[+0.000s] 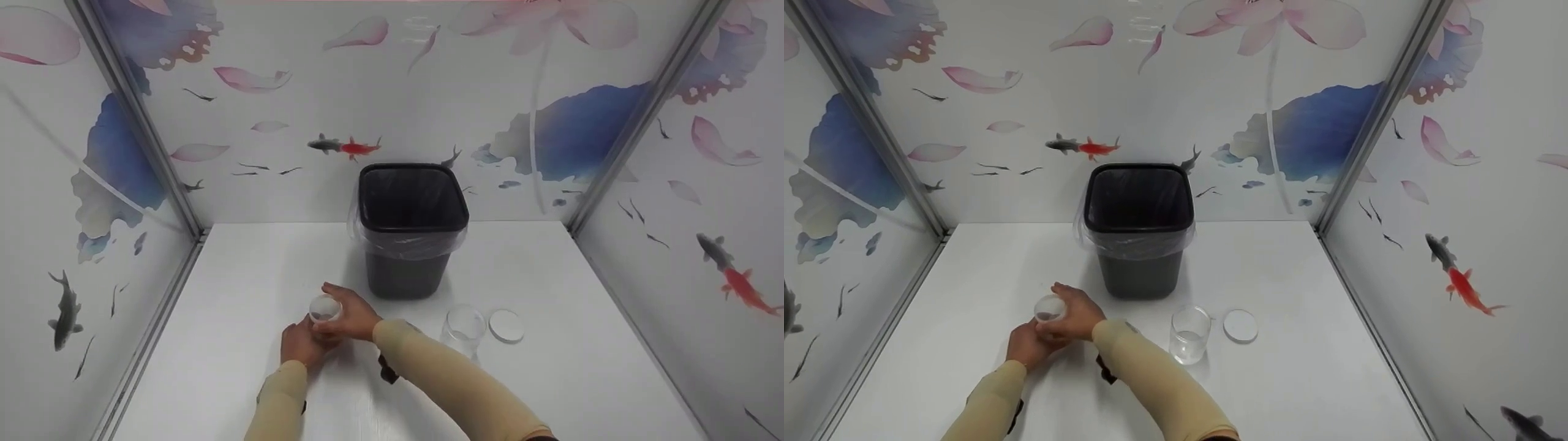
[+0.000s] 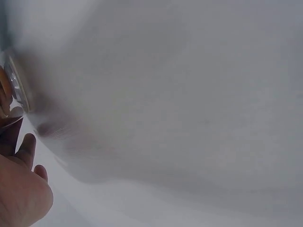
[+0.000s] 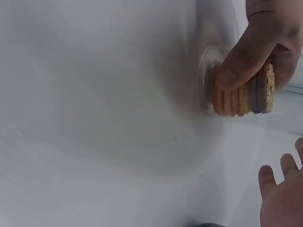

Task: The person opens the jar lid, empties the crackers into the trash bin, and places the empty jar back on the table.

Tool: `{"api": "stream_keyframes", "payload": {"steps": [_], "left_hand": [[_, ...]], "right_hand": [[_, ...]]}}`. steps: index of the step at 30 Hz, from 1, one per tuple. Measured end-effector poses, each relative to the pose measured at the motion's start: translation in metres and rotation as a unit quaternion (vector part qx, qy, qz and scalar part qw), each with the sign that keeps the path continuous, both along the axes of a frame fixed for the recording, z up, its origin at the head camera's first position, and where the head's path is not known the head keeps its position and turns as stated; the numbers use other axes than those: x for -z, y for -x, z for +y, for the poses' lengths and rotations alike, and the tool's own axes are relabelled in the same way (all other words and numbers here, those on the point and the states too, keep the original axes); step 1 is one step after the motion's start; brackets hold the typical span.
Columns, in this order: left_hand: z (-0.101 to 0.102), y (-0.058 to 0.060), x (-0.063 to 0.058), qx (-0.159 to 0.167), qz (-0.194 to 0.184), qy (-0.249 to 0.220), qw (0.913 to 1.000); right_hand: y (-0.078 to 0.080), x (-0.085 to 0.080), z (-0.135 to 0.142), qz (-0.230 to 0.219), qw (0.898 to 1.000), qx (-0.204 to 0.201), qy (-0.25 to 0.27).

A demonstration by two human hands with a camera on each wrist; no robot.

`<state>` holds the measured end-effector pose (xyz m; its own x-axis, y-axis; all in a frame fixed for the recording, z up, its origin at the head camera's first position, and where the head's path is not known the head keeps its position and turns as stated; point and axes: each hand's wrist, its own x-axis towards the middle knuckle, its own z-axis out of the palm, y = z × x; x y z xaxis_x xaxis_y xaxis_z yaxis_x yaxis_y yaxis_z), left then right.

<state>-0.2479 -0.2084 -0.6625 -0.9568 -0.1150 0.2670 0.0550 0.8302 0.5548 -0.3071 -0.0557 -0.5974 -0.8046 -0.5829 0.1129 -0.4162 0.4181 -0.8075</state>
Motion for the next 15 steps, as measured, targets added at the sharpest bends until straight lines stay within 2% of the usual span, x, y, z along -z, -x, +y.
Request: {"api": "stream_keyframes", "payload": {"steps": [5,8,11,15], "left_hand": [[0.0,-0.002,0.002,-0.007,-0.01,-0.006,0.9999],[0.0,-0.003,0.0,-0.008,-0.013,-0.004,0.9999],[0.001,-0.003,-0.002,-0.007,-0.017,-0.001,0.9998],[0.002,-0.001,-0.003,0.0,-0.024,-0.005,0.9997]], "right_hand": [[-0.019,0.008,-0.005,0.005,0.997,0.074,0.037],[-0.025,0.013,-0.007,0.007,0.994,0.099,0.055],[-0.022,0.013,-0.004,-0.004,0.995,0.086,0.053],[-0.007,0.006,0.006,-0.021,0.999,0.013,0.031]]}}
